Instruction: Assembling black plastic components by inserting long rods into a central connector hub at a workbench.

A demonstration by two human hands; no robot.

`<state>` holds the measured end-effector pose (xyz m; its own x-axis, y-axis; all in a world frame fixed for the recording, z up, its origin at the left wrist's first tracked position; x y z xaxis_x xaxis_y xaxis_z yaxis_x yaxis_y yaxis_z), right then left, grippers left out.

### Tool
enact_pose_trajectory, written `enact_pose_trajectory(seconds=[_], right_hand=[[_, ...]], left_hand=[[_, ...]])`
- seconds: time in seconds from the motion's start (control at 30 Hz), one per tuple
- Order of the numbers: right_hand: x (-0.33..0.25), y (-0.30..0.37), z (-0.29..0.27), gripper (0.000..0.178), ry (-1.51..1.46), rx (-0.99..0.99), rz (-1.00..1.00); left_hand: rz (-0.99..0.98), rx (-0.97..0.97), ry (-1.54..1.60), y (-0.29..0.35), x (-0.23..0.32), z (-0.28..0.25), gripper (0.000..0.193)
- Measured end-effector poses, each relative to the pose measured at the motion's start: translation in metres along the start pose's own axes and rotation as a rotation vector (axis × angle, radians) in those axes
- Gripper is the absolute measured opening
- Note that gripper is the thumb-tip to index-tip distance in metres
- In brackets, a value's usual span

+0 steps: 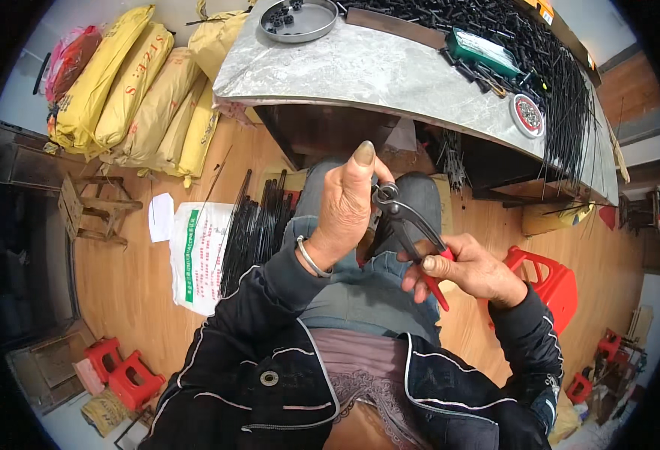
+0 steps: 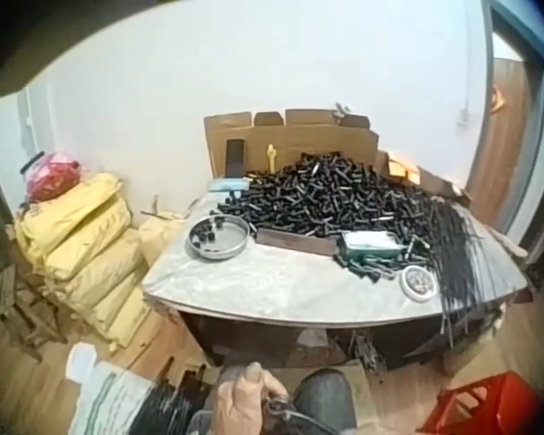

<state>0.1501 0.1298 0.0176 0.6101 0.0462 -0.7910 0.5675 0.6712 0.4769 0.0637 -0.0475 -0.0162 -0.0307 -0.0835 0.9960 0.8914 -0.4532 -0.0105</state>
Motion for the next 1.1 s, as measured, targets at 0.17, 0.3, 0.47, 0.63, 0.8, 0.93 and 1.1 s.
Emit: enact_pose_trajectory(seconds=[0.17, 0.3, 0.47, 0.63, 0.8, 0.93, 1.1], right_hand=[[0.001, 0.003, -0.005, 0.034, 0.012, -0.044, 0.044], [0.004, -0.002, -0.005, 0.033, 0.009, -0.066, 0.023], [0.007, -0.007, -0.007, 0.033, 0.030, -0.082, 0.011], [0.013, -0.015, 0.015, 0.046, -0.115, -0.040, 0.059], [0.028, -0.022, 0.036, 0.044, -0.580, -0.043, -0.003], [0.026, -0.035, 0.004, 0.016, 0.487, 0.396, -0.271], [-0.026, 0.016, -0.099, 0.022, 1.372, 1.191, -0.519]], left_hand=[[-0.026, -0.041, 0.017, -0.001, 0.001, -0.001, 0.068], [-0.042, -0.059, 0.062, -0.003, 0.001, 0.000, 0.068], [-0.082, -0.086, 0.087, -0.004, -0.002, -0.001, 0.069], [0.019, -0.034, -0.009, -0.007, 0.000, 0.001, 0.068], [0.124, 0.063, -0.113, -0.012, -0.003, 0.012, 0.065], [0.213, 0.199, -0.065, -0.014, -0.018, -0.001, 0.057], [0.012, 0.110, 0.230, -0.004, -0.008, 0.003, 0.057]])
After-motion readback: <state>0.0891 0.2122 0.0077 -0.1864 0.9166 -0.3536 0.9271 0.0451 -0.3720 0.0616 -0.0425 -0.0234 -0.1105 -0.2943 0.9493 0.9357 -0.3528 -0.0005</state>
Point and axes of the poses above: each hand's wrist, its own y-axis away from the middle knuckle, its own z-axis out of the palm, x = y × z, the point moved 2 cm from there along -y, towards the middle knuckle, and after that the axes turned 13 degrees about -x, right-handed, at the moved point
